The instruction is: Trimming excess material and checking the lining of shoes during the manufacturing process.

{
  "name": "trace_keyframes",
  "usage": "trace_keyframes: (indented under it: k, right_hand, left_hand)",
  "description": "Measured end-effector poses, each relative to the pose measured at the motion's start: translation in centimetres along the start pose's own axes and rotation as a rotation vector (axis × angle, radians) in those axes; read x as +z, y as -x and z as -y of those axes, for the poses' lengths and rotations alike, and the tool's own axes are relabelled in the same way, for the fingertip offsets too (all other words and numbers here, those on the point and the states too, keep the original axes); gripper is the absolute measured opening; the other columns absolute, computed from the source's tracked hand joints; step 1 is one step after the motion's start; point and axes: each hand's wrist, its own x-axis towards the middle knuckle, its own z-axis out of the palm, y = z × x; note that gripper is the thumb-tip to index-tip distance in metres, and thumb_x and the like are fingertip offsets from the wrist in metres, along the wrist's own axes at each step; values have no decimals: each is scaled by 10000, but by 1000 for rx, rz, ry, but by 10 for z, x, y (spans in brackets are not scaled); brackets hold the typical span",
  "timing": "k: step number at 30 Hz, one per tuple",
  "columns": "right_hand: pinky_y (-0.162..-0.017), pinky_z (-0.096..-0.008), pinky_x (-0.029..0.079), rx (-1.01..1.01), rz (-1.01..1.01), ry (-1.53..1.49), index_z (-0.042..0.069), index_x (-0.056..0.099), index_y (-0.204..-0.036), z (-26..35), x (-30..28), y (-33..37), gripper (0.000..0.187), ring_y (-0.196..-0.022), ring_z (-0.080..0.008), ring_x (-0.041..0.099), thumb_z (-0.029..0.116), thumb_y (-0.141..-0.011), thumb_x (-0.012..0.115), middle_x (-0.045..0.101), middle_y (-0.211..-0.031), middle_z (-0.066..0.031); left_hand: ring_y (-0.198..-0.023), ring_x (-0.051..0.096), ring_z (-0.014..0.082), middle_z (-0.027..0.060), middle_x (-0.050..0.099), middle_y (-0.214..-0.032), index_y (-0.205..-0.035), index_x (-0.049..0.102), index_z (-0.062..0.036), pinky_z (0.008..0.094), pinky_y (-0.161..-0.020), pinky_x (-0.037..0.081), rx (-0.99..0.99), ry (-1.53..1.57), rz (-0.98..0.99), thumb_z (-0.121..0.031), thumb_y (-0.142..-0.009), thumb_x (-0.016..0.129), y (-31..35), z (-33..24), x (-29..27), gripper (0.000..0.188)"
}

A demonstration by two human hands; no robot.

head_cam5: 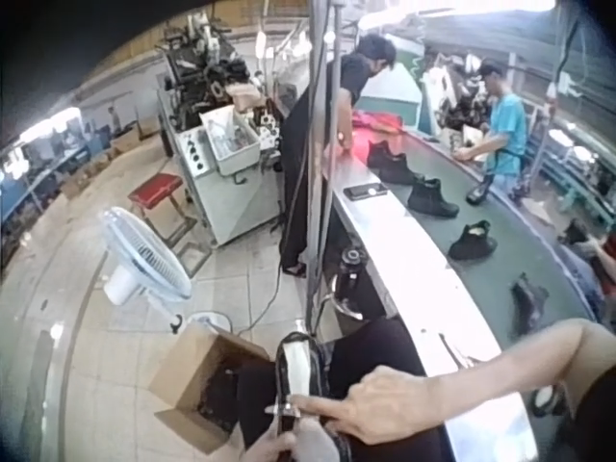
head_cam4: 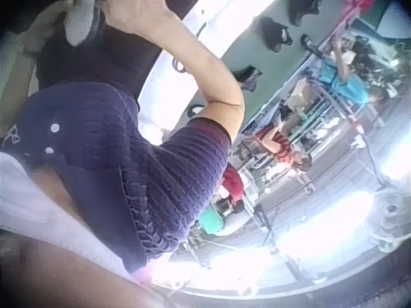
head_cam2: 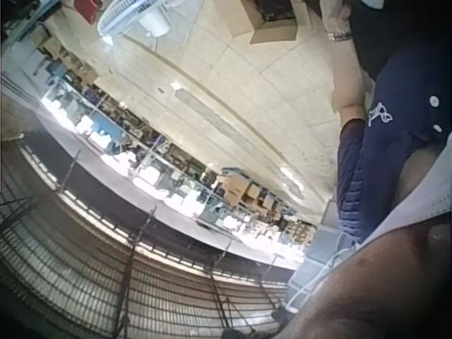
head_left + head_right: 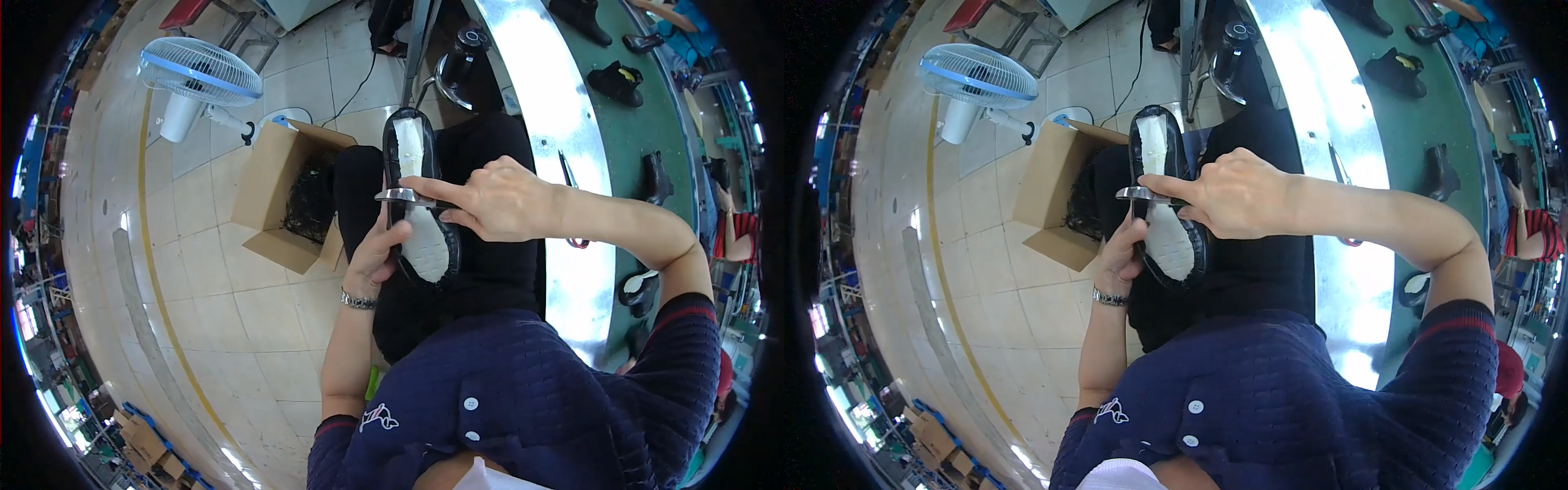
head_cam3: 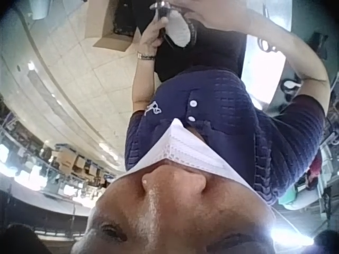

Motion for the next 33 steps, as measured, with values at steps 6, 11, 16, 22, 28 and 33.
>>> trace_keyframes:
  k: [6,11,16,22,28,33]
  right_hand:
    - [-527,-346,509,-39,211,121,223,383,-1457,9,-18,33,583,-568,-267,664,146,-907,559,637,-631,-140]
    - [-578,-325,532,-172,73,455,325,313,-1490,35,-3,33,746,-702,-275,655,54,-834,544,632,-891,-230]
    - [-434,-285,481,-159,-26,320,469,298,-1462,12,17,31,833,-529,-176,580,53,-814,616,580,-712,-109]
    - [-368,-280,417,-166,-21,217,458,329,-1451,-1,17,32,789,-463,-150,563,121,-826,674,551,-615,-29]
    - [-397,-317,423,-134,230,126,283,361,-1476,26,-36,20,693,-484,-212,599,212,-864,675,648,-702,-57]
    - [-393,-320,431,-156,23,144,270,338,-1484,22,-9,-12,670,-469,-209,595,214,-892,645,586,-591,-44]
  left_hand:
    - [-1274,487,278,119,442,-1438,-1510,234,-141,419,-1061,411,67,547,365,-681,-937,269,-1,36,17,789]
    - [-1273,490,272,111,380,-1483,-1539,128,-254,446,-1034,437,157,638,-66,-620,-969,278,-2,50,34,694]
    - [-1334,415,235,81,302,-1530,-1543,62,-301,414,-1073,393,178,635,52,-513,-989,382,6,52,25,674]
    - [-1298,435,205,103,303,-1511,-1553,89,-225,356,-1062,387,319,376,-98,-218,-956,546,2,31,48,752]
    - [-1284,434,171,79,331,-1495,-1554,105,-226,325,-1065,370,319,334,-139,-78,-897,601,7,29,43,837]
    - [-1269,445,192,86,356,-1466,-1553,78,-290,341,-1050,382,240,302,-102,-16,-838,649,8,31,31,955]
